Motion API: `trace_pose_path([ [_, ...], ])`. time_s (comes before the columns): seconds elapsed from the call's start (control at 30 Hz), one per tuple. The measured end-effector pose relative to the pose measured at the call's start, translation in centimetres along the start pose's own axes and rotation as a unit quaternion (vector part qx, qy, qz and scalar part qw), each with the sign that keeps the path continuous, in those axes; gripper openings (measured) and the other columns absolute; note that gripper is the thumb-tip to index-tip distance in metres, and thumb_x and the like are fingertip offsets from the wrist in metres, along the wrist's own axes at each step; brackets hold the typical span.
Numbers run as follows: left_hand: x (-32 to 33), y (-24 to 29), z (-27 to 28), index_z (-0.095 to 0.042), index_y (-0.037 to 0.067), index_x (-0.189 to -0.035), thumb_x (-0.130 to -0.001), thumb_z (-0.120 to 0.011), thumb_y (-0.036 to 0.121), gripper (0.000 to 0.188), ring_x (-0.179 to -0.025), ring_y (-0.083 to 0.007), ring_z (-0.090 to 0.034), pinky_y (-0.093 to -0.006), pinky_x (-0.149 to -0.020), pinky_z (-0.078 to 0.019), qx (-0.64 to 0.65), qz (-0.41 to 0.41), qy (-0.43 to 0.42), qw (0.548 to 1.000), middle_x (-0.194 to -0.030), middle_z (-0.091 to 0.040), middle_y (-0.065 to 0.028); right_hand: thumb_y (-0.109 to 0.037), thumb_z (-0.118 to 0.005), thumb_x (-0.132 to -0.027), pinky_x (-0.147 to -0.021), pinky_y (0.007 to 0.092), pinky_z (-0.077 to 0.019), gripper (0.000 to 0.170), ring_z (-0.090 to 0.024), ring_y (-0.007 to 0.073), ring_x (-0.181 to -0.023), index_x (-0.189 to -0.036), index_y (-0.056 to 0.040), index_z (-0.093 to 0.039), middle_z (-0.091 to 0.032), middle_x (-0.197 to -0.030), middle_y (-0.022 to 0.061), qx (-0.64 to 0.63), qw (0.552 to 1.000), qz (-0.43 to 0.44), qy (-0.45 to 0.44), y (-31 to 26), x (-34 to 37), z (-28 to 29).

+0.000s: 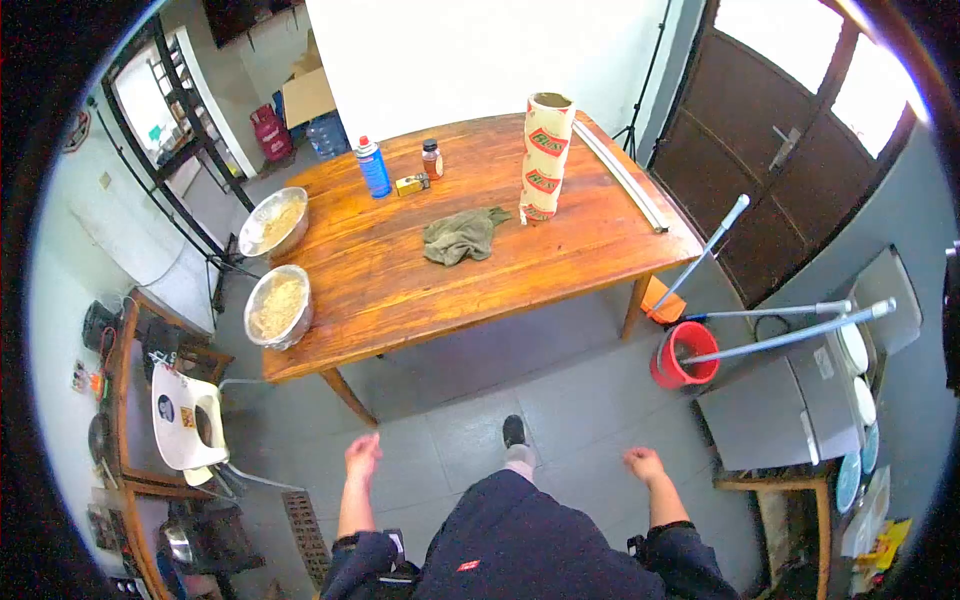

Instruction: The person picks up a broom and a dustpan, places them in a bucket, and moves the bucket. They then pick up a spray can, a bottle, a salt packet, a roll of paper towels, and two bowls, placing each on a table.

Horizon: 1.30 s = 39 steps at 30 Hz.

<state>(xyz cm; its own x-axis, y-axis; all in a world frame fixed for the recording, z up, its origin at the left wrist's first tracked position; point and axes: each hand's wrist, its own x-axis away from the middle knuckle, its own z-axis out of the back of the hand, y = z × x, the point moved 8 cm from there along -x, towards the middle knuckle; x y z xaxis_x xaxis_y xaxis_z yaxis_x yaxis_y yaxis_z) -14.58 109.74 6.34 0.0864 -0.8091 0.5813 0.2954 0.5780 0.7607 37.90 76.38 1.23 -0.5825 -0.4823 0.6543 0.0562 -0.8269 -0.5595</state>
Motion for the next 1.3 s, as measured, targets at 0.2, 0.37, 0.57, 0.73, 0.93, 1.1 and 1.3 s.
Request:
trace_pose_path([
  [0.2, -5.2, 20.7, -15.2, -0.049, 0.003, -0.1, -0.064, -0.068, 0.024, 0.047, -0.072, -0.0147, -0.051, -0.0269, -0.064, -0.0428, -0.065, -0.258, 0.013, 0.964, -0.087, -0.053, -0.0078, -0.035, -0.048, -0.069, -0.064, 0.0327, -0.0461, 0.03, -0.058, 0.0215, -0.072, -0.083, -0.011, -0.06, -0.06, -0.08, 0.0061, 0.443, 0.886, -0.01, -0.137, 17.6, -1.1, 4.8],
  [0.37, -7.1, 30.7, -23.6, -0.042, 0.007, -0.11, -0.058, -0.069, 0.025, 0.061, -0.094, -0.0254, -0.044, -0.0356, -0.079, -0.0379, -0.264, -0.373, 0.098, 0.884, -0.105, -0.044, -0.0153, -0.029, -0.046, -0.072, -0.06, 0.0319, -0.0445, 0.029, -0.056, 0.0181, -0.076, -0.096, -0.0158, -0.057, -0.06, -0.084, 0.001, 0.391, 0.893, 0.176, -0.139, 27.0, -3.0, 6.9],
  [0.57, -11.5, 35.9, -28.3, -0.036, 0.015, -0.117, -0.057, -0.067, 0.026, 0.068, -0.106, -0.0273, -0.035, -0.0362, -0.086, -0.0325, -0.465, -0.324, 0.126, 0.814, -0.115, -0.037, -0.0103, -0.018, -0.044, -0.078, -0.051, 0.0376, -0.0439, 0.021, -0.055, 0.0247, -0.06, -0.089, -0.0022, -0.054, -0.056, -0.07, 0.0121, -0.306, 0.932, -0.172, -0.094, 10.2, -6.4, 11.9],
  [0.73, -11.6, 35.9, -29.6, -0.047, 0.013, -0.106, -0.064, -0.056, 0.017, 0.043, -0.092, -0.0279, -0.046, -0.0373, -0.076, -0.0391, -0.476, -0.311, 0.178, 0.803, -0.099, -0.05, -0.0104, -0.014, -0.04, -0.074, -0.045, 0.0335, -0.0413, 0.02, -0.053, 0.025, -0.057, -0.083, 0.0007, -0.051, -0.054, -0.067, 0.0113, -0.274, 0.942, -0.193, -0.027, 6.3, -19.8, 19.0],
  [0.93, -11.3, 36.1, -32.5, -0.048, 0.009, -0.105, -0.068, -0.052, 0.025, 0.04, -0.084, -0.0298, -0.052, -0.039, -0.07, -0.0427, -0.538, -0.238, 0.07, 0.806, -0.093, -0.053, -0.0152, 0.0, -0.048, -0.072, -0.041, 0.0199, -0.0364, 0.005, -0.047, 0.011, -0.046, -0.072, -0.0016, -0.053, -0.051, -0.057, 0.0048, -0.142, 0.973, 0.102, 0.153, -12.0, -25.2, 26.1],
  [1.1, -11.7, 39.6, -33.0, -0.044, 0.006, -0.11, -0.066, -0.06, 0.032, 0.053, -0.098, -0.0285, -0.047, -0.0347, -0.082, -0.0382, -0.511, -0.131, -0.15, 0.836, -0.105, -0.049, -0.0164, -0.005, -0.057, -0.07, -0.053, 0.0254, -0.0398, 0.008, -0.05, 0.0137, -0.055, -0.07, 0.0022, -0.055, -0.054, -0.061, 0.0079, -0.039, 0.968, 0.203, 0.142, -25.9, -25.6, 25.1],
  [1.3, -18.3, 53.4, -29.6, -0.045, 0.006, -0.106, -0.068, -0.058, 0.031, 0.048, -0.089, -0.0279, -0.05, -0.037, -0.075, -0.0406, -0.383, -0.377, 0.096, 0.838, -0.095, -0.054, -0.0144, -0.007, -0.058, -0.069, -0.05, 0.0248, -0.0393, 0.01, -0.05, 0.0124, -0.054, -0.066, 0.0023, -0.057, -0.054, -0.059, 0.0068, 0.032, 0.954, 0.257, 0.154, -35.4, -21.7, 21.4],
])
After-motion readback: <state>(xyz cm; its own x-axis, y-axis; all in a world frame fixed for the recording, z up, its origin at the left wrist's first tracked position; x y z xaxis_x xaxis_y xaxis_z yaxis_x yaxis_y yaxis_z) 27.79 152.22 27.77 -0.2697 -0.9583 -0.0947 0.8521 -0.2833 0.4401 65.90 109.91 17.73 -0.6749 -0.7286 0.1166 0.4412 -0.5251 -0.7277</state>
